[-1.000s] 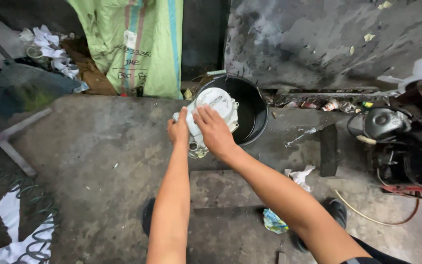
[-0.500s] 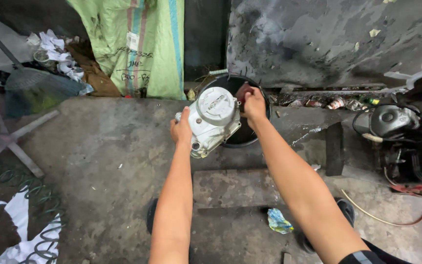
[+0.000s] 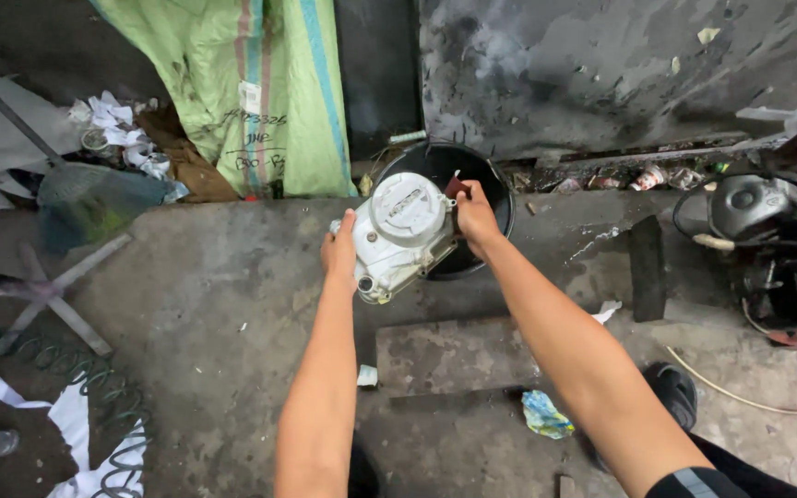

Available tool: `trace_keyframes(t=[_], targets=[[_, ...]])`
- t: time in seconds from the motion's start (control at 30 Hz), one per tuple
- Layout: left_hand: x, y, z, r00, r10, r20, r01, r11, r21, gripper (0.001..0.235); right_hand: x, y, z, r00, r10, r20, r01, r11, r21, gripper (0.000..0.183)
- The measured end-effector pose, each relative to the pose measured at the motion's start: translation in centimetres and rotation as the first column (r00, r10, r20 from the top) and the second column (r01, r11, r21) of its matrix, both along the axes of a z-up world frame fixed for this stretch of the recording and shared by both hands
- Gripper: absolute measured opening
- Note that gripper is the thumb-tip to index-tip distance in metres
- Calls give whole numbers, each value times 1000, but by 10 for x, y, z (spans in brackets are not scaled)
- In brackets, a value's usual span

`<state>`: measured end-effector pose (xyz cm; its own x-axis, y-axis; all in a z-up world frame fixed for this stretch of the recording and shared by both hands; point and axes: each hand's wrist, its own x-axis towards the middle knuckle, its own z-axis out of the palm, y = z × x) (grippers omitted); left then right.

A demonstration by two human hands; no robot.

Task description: Cleaning metal engine components using a cloth and cleaning solution from a bucket

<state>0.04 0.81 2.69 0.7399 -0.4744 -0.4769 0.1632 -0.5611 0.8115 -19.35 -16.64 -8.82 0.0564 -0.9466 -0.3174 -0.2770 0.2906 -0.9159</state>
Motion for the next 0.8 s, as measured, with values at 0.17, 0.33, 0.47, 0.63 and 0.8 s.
trace_keyframes(t=[0.17,0.33,0.47,0.63,0.8], targets=[[-6,2,2,999,-50,20,50,998,-36,87,-31,46,49,997,-71,16,72,996,-59,22],[-40,28,45,990,-137,-37,136,990,-34,96,-81,86,61,982,-143,125,147,989,-22,21],[-60,52,21,975,-218,-47,217,976,-22,98,-118,125,51,948,-215,234,223,975,-10,18],[-116,102,0,978,-192,-80,184,978,-95,87,-155,184,39,959,-248,135,263,959,-109,29],[-150,134,-72,980,-187,-63,193,977,89,83,-181,208,-40,908,-404,-110,399,914,-72,23]])
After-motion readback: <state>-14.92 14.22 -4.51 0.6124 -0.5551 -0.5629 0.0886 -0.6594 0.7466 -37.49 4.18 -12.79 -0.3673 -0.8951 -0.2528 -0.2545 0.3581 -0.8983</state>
